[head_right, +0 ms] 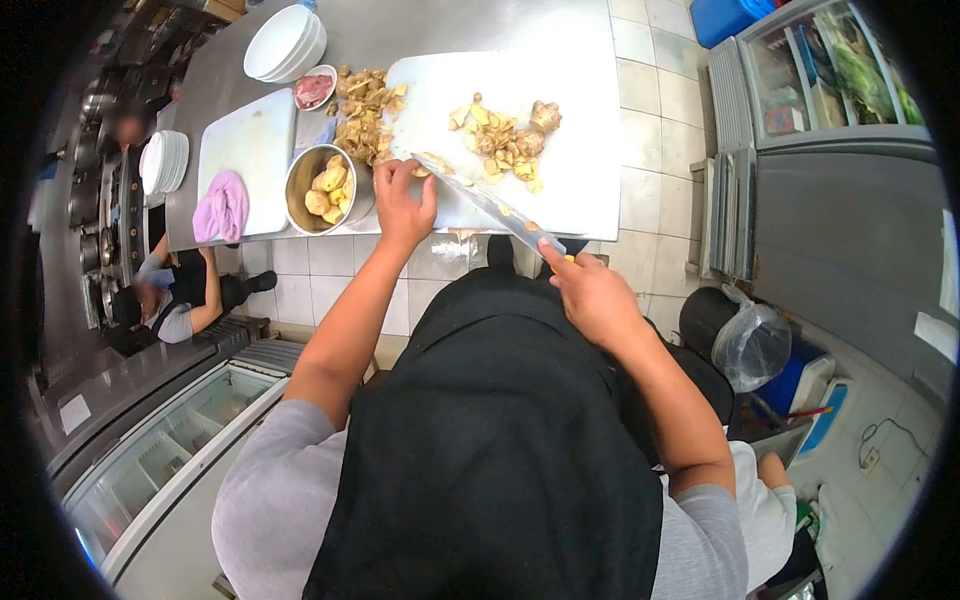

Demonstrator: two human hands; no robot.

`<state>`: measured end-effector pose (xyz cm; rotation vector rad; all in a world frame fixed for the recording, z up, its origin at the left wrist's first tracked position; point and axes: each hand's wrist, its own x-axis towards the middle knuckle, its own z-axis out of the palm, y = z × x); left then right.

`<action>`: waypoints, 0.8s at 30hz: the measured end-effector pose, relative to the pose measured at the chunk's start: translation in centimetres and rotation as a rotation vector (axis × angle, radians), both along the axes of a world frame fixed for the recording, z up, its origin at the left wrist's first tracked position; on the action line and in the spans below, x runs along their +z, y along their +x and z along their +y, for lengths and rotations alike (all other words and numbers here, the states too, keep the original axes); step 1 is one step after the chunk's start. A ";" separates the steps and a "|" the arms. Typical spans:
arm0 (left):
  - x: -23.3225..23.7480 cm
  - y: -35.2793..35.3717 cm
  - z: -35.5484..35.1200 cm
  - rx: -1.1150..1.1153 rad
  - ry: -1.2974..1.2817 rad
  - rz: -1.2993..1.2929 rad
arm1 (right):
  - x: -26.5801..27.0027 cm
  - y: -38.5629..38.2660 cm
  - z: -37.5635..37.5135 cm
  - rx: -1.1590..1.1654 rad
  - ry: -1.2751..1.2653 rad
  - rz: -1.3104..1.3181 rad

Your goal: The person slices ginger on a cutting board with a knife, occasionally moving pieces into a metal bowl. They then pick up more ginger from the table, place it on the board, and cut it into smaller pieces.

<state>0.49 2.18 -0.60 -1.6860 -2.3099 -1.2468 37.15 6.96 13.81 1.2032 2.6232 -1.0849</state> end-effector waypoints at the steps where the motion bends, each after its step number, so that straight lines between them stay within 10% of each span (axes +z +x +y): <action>1: 0.0 0.0 0.0 -0.001 0.010 0.003 | 0.1 -0.1 0.0 0.010 -0.007 -0.019; 14: 0.4 -0.1 0.3 0.000 0.012 0.046 | 2.6 -2.6 1.4 0.021 -0.092 -0.104; 20: -0.2 -0.6 -0.2 -0.039 0.055 0.019 | -10.0 -7.4 4.2 -0.061 -0.280 0.366; 24: -0.2 -1.1 -1.1 -0.094 0.068 -0.076 | -3.9 -7.0 2.7 -0.084 -0.346 0.129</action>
